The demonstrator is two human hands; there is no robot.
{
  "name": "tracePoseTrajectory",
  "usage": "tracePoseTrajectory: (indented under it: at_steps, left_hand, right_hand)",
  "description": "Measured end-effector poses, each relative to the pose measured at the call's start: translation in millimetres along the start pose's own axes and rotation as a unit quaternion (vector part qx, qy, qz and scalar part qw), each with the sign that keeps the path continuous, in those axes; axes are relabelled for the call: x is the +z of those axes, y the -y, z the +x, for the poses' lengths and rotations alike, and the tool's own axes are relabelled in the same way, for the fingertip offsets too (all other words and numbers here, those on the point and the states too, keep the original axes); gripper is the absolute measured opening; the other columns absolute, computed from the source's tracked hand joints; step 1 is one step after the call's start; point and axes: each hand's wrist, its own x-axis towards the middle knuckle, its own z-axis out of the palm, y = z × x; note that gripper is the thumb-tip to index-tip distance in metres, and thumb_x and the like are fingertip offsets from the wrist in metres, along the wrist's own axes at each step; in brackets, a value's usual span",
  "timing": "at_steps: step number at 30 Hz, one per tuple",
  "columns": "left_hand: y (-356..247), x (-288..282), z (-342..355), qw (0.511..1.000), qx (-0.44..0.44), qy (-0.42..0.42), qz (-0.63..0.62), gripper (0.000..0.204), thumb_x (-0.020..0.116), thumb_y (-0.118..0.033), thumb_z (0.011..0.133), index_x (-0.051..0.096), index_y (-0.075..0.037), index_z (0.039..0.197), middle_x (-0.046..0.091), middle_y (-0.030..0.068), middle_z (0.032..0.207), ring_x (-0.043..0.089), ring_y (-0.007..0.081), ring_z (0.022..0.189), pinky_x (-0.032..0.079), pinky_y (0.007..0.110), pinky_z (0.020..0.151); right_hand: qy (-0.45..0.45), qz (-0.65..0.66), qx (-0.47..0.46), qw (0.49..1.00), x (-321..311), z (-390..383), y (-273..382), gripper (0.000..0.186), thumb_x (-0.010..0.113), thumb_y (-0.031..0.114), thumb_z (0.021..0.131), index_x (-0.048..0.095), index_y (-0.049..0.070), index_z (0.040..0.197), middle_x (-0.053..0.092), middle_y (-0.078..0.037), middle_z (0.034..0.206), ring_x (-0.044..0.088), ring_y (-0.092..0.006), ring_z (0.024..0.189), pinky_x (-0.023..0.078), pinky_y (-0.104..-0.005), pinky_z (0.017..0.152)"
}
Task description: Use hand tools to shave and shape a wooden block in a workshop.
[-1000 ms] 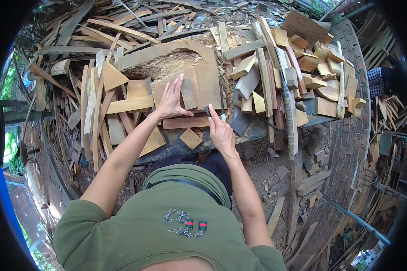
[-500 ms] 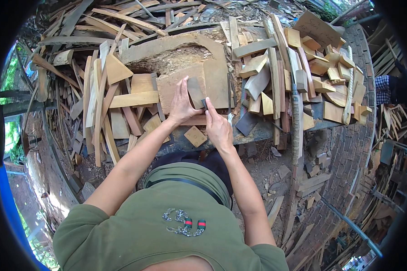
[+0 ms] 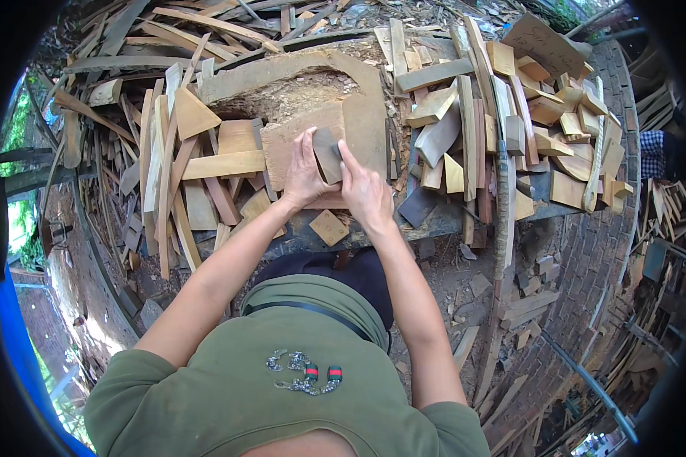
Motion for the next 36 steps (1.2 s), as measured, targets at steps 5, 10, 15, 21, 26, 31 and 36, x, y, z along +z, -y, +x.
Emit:
tracePoseTrajectory:
  at_steps: [5,10,15,21,26,31,36]
  left_hand:
    - [2.2,2.2,-0.7,1.0,-0.007,-0.027,0.012,0.127,0.091,-0.039,0.05,0.017,-0.004,0.147,0.035,0.0194,0.136,0.041,0.0389,0.128,0.041,0.045,0.107]
    - [-0.7,2.1,0.6,1.0,-0.013,-0.011,0.008,0.127,0.091,-0.039,0.05,0.018,-0.003,0.147,0.035,0.0196,0.136,0.041,0.0387,0.128,0.041,0.046,0.107]
    - [4.0,7.6,-0.8,0.999,0.003,-0.038,0.013,0.128,0.091,-0.039,0.049,0.018,-0.003,0.147,0.035,0.0201,0.136,0.04,0.0388,0.128,0.04,0.045,0.107]
    - [-0.7,2.4,-0.2,1.0,-0.021,-0.02,0.013,0.128,0.092,-0.035,0.048,0.018,-0.003,0.146,0.036,0.0196,0.136,0.041,0.0389,0.128,0.04,0.045,0.108]
    - [-0.3,3.5,-0.5,1.0,-0.018,-0.016,0.016,0.128,0.092,-0.034,0.047,0.018,-0.002,0.146,0.035,0.0194,0.136,0.041,0.0385,0.128,0.041,0.045,0.108]
    - [-1.0,2.4,1.8,1.0,-0.013,-0.021,0.006,0.127,0.092,-0.036,0.048,0.017,-0.003,0.146,0.035,0.0197,0.136,0.041,0.0387,0.128,0.04,0.045,0.108]
    - [0.0,3.8,0.0,1.0,-0.014,-0.023,0.008,0.13,0.093,-0.038,0.046,0.018,-0.004,0.146,0.034,0.0197,0.135,0.042,0.0396,0.126,0.042,0.046,0.106]
  right_hand:
    - [0.0,-0.019,-0.01,1.0,4.2,-2.0,2.0,0.042,0.051,0.029,0.098,0.05,0.029,0.141,0.067,-0.024,0.078,0.066,-0.044,0.073,0.053,-0.054,0.067]
    - [-0.022,0.013,-0.021,0.999,4.1,-13.3,-3.5,0.042,0.05,0.027,0.099,0.05,0.027,0.141,0.066,-0.027,0.08,0.064,-0.0465,0.078,0.051,-0.0555,0.069]
    - [-0.034,-0.047,-0.045,0.997,11.3,26.0,5.7,0.04,0.051,0.028,0.098,0.052,0.028,0.138,0.067,-0.023,0.076,0.066,-0.0441,0.072,0.054,-0.054,0.066]
    - [-0.017,-0.04,-0.049,0.998,2.4,-13.1,-8.5,0.042,0.051,0.028,0.098,0.051,0.027,0.14,0.068,-0.022,0.078,0.066,-0.0433,0.072,0.054,-0.0523,0.065]
    - [-0.018,-0.051,-0.048,0.997,5.2,35.2,11.3,0.04,0.048,0.031,0.099,0.051,0.029,0.139,0.067,-0.023,0.078,0.066,-0.0446,0.073,0.054,-0.0541,0.068]
    - [0.01,-0.03,-0.033,0.999,1.1,2.2,-4.6,0.042,0.048,0.029,0.1,0.049,0.028,0.141,0.066,-0.027,0.085,0.065,-0.0461,0.081,0.052,-0.0539,0.073]
    - [0.063,-0.022,0.006,0.998,-13.9,5.8,7.6,0.043,0.047,0.029,0.1,0.048,0.028,0.143,0.066,-0.027,0.093,0.064,-0.0458,0.088,0.051,-0.0539,0.077]
